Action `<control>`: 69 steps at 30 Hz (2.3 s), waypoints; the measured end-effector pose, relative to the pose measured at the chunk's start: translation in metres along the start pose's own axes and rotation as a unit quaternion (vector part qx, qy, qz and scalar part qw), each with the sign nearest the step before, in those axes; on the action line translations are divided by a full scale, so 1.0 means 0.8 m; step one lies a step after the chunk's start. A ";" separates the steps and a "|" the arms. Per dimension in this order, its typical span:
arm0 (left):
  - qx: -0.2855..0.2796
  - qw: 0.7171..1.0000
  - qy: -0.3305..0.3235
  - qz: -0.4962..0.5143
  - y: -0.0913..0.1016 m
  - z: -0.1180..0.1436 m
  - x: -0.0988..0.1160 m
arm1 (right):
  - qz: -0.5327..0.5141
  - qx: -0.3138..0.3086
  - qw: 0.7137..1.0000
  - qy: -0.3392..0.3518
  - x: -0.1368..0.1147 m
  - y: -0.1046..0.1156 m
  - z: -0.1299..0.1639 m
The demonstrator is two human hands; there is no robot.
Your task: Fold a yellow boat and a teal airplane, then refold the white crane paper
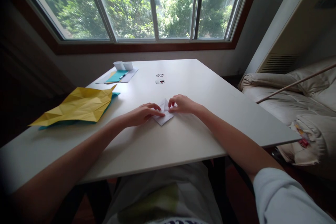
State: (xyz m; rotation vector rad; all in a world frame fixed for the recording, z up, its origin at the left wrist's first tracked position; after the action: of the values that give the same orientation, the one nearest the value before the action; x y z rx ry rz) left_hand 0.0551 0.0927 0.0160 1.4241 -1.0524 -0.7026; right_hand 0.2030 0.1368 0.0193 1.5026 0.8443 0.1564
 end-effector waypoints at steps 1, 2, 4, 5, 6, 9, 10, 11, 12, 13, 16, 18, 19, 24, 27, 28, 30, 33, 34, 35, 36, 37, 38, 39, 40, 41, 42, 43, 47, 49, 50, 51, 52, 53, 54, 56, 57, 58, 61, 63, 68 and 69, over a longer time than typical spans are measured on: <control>0.000 1.000 -0.001 0.005 0.000 0.000 0.001 | 0.001 0.009 1.000 -0.012 0.003 -0.001 -0.002; 0.001 1.000 -0.001 0.008 0.000 -0.001 0.001 | 0.000 0.016 1.000 -0.024 0.006 -0.002 -0.004; 0.002 1.000 -0.001 0.012 0.001 -0.001 0.003 | -0.002 0.027 0.998 -0.049 0.012 -0.004 -0.007; 0.002 1.000 -0.001 0.015 0.002 -0.001 0.003 | -0.002 0.035 0.997 -0.062 0.014 -0.004 -0.009; 0.002 1.000 -0.001 0.018 0.002 -0.001 0.004 | -0.002 0.044 0.996 -0.075 0.017 -0.005 -0.012; 0.003 1.000 -0.001 0.031 0.001 -0.001 0.003 | 0.002 0.065 0.992 -0.108 0.022 -0.007 -0.019; 0.005 0.999 -0.003 0.035 0.001 -0.001 0.003 | 0.004 0.068 0.991 -0.116 0.023 -0.008 -0.022; 0.007 0.999 -0.006 0.039 0.000 -0.001 0.002 | 0.007 0.072 0.990 -0.123 0.024 -0.009 -0.024; 0.010 0.999 -0.009 0.042 0.000 -0.001 0.002 | 0.013 0.077 0.988 -0.130 0.025 -0.009 -0.026; 0.013 0.999 -0.012 0.044 0.000 -0.001 0.001 | 0.019 0.082 0.987 -0.137 0.026 -0.009 -0.028; 0.020 0.998 -0.016 0.050 0.000 -0.002 0.000 | 0.030 0.096 0.982 -0.161 0.030 -0.008 -0.031; 0.018 0.998 -0.013 0.051 0.001 -0.003 0.001 | 0.031 0.104 0.977 -0.182 0.033 -0.007 -0.032; 0.014 0.999 -0.010 0.051 0.001 -0.003 0.002 | 0.032 0.108 0.975 -0.193 0.035 -0.007 -0.032; -0.001 0.999 0.001 0.044 0.002 -0.005 0.006 | 0.040 0.116 0.969 -0.216 0.040 -0.006 -0.035; 0.001 0.999 -0.001 0.044 0.002 -0.005 0.006 | 0.050 0.118 0.968 -0.216 0.041 -0.006 -0.036; 0.001 0.999 -0.002 0.044 0.001 -0.005 0.005 | 0.053 0.119 0.967 -0.217 0.041 -0.006 -0.036; -0.001 0.999 -0.003 0.042 0.001 -0.004 0.005 | 0.059 0.121 0.967 -0.218 0.039 -0.006 -0.036; -0.001 0.999 -0.004 0.038 0.000 -0.004 0.004 | 0.068 0.128 0.966 -0.213 0.034 -0.006 -0.035; -0.001 0.999 -0.005 0.036 0.000 -0.004 0.004 | 0.071 0.131 0.966 -0.212 0.033 -0.006 -0.035; -0.001 0.999 -0.006 0.034 0.000 -0.004 0.004 | 0.074 0.133 0.965 -0.212 0.031 -0.006 -0.035; -0.002 0.999 -0.007 0.031 -0.001 -0.004 0.003 | 0.075 0.136 0.965 -0.212 0.030 -0.005 -0.034; -0.003 1.000 -0.008 0.027 -0.001 -0.003 0.003 | 0.074 0.139 0.965 -0.212 0.030 -0.004 -0.034; -0.005 1.000 -0.009 0.022 -0.002 -0.003 0.002 | 0.071 0.144 0.964 -0.211 0.029 -0.002 -0.033; -0.006 1.000 -0.007 0.016 -0.002 -0.002 0.001 | 0.067 0.152 0.964 -0.209 0.028 0.000 -0.032; -0.006 1.000 -0.003 0.008 -0.003 0.000 -0.001 | 0.062 0.161 0.964 -0.202 0.027 0.003 -0.031; -0.005 1.000 0.004 -0.002 -0.003 0.001 -0.004 | 0.055 0.170 0.965 -0.190 0.026 0.005 -0.030; -0.004 1.000 0.013 -0.014 -0.003 0.003 -0.007 | 0.048 0.174 0.969 -0.172 0.023 0.007 -0.028; -0.003 0.999 0.023 -0.026 -0.002 0.005 -0.011 | 0.041 0.171 0.974 -0.144 0.019 0.007 -0.027; -0.005 0.996 0.060 -0.069 0.000 0.011 -0.022 | 0.020 0.110 0.994 -0.002 -0.005 -0.006 -0.017; -0.002 0.995 0.065 -0.069 0.002 0.012 -0.023 | 0.017 0.082 0.995 0.046 -0.017 -0.012 -0.009; 0.002 0.996 0.067 -0.065 0.003 0.011 -0.023 | 0.016 0.072 0.996 0.059 -0.022 -0.014 -0.006; 0.006 0.996 0.072 -0.061 0.004 0.011 -0.024 | 0.014 0.066 0.996 0.066 -0.025 -0.015 -0.003; 0.010 0.995 0.080 -0.057 0.005 0.011 -0.024 | 0.012 0.061 0.996 0.068 -0.027 -0.015 0.000; 0.014 0.994 0.091 -0.057 0.006 0.011 -0.026 | 0.010 0.057 0.996 0.068 -0.028 -0.015 0.001; 0.018 0.993 0.104 -0.061 0.007 0.011 -0.027 | 0.007 0.055 0.996 0.068 -0.029 -0.015 0.002; 0.023 0.989 0.124 -0.079 0.007 0.012 -0.032 | -0.001 0.045 0.996 0.078 -0.029 -0.014 0.003; 0.024 0.987 0.132 -0.092 0.007 0.013 -0.034 | -0.004 0.039 0.995 0.088 -0.030 -0.014 0.003; 0.025 0.985 0.138 -0.105 0.007 0.015 -0.036 | -0.007 0.033 0.994 0.100 -0.031 -0.014 0.004; 0.023 0.980 0.151 -0.130 0.005 0.017 -0.043 | -0.006 0.020 0.992 0.124 -0.032 -0.013 0.004; 0.016 0.980 0.152 -0.127 0.004 0.018 -0.045 | 0.004 0.014 0.992 0.127 -0.033 -0.012 0.005; 0.013 0.985 0.141 -0.095 0.004 0.015 -0.044 | 0.063 0.020 0.994 0.089 -0.029 -0.007 0.004; 0.014 0.986 0.141 -0.091 0.004 0.015 -0.044 | 0.076 0.023 0.994 0.077 -0.027 -0.006 0.004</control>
State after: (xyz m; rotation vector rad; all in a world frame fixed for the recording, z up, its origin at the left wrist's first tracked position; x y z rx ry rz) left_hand 0.0294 0.1190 0.0122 1.6053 -0.7208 -0.5952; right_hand 0.1874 0.1214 0.0227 1.6138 0.8602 0.3706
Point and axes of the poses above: each hand's wrist, its own z-axis away from the middle knuckle, its own y-axis out of the back of the hand, x = y × z, the point moved 6 cm from there along -z, towards the middle knuckle, and after that the axes turned 11 degrees about -y, right-handed, at the moved point
